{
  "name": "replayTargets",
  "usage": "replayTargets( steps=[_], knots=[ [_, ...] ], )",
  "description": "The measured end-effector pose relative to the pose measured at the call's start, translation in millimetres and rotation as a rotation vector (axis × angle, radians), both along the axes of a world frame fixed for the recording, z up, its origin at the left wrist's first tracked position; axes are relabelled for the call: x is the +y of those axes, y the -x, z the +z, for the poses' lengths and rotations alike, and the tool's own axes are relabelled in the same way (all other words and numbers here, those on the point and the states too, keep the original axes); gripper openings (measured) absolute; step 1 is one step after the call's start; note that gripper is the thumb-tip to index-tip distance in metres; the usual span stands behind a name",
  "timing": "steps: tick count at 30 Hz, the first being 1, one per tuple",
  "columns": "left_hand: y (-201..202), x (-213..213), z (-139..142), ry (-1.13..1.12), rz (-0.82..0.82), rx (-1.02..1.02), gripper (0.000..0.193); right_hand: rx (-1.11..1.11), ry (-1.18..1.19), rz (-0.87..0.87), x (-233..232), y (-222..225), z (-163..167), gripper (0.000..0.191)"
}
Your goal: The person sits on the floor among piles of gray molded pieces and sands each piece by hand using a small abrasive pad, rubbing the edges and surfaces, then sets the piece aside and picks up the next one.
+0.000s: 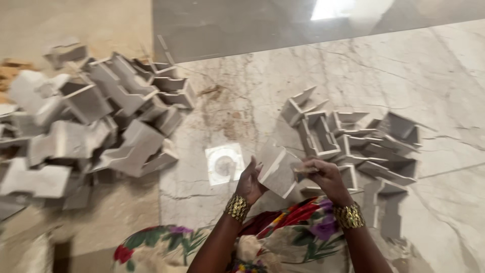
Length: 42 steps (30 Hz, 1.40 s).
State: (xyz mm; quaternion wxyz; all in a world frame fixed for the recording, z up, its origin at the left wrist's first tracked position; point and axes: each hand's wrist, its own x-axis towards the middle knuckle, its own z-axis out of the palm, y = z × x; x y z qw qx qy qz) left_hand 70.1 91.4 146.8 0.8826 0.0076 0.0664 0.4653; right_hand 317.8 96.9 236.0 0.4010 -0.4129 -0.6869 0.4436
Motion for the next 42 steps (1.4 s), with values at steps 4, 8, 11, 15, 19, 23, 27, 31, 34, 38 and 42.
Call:
replayTargets(
  steps=[4,8,11,15,19,23,27,31,34,38,42],
  knots=[
    [13.7,-31.1,-14.6,-0.003,0.273,0.19,0.049,-0.212,-0.34,-0.241,13.7,63.3,-20.2,0.024],
    [27.0,-30.2,-56.2,0.084,0.461,0.305,0.038,-0.797,-0.827,-0.357,-13.1,131.9,-51.5,0.016],
    [51.2,-39.2,-79.6,-0.135,0.528,-0.015,0.046,-0.614,-0.93,-0.129,-69.9,166.3,-71.3,0.033],
    [67.3,-62.7,-70.6,0.123,0.595,0.482,0.047,-0.613,-0.929,-0.145,-80.2,185.0,-69.1,0.024],
    [68.3,-86.2,-49.2,0.225,0.537,0.465,0.053,-0.593,-0.948,-0.293,-59.7,194.2,-58.0,0.035],
    [81.4,-86.4,-45.6,0.167,0.633,0.53,0.055,-0.537,-0.847,-0.11,-71.2,198.8,-54.3,0.031],
    [86.4,-91.8,-48.0,0.164,0.611,0.639,0.062,-0.365,-0.644,-0.246,-78.3,196.3,-49.9,0.024],
    [80.7,-95.2,-40.0,0.186,0.552,0.671,0.063,-0.267,-0.413,-0.396,-65.3,196.3,-51.3,0.016],
    [75.5,-93.4,-34.3,0.164,0.568,0.519,0.056,-0.271,-0.555,-0.261,-61.6,198.1,-61.5,0.018],
    [69.4,-92.6,-43.2,0.051,0.607,0.577,0.048,-0.394,-0.638,-0.27,-59.3,199.4,-76.2,0.011],
    [58.3,-89.3,-70.7,0.055,0.583,0.605,0.041,-0.338,-0.612,-0.433,-50.8,201.8,-77.6,0.003]
  ],
)
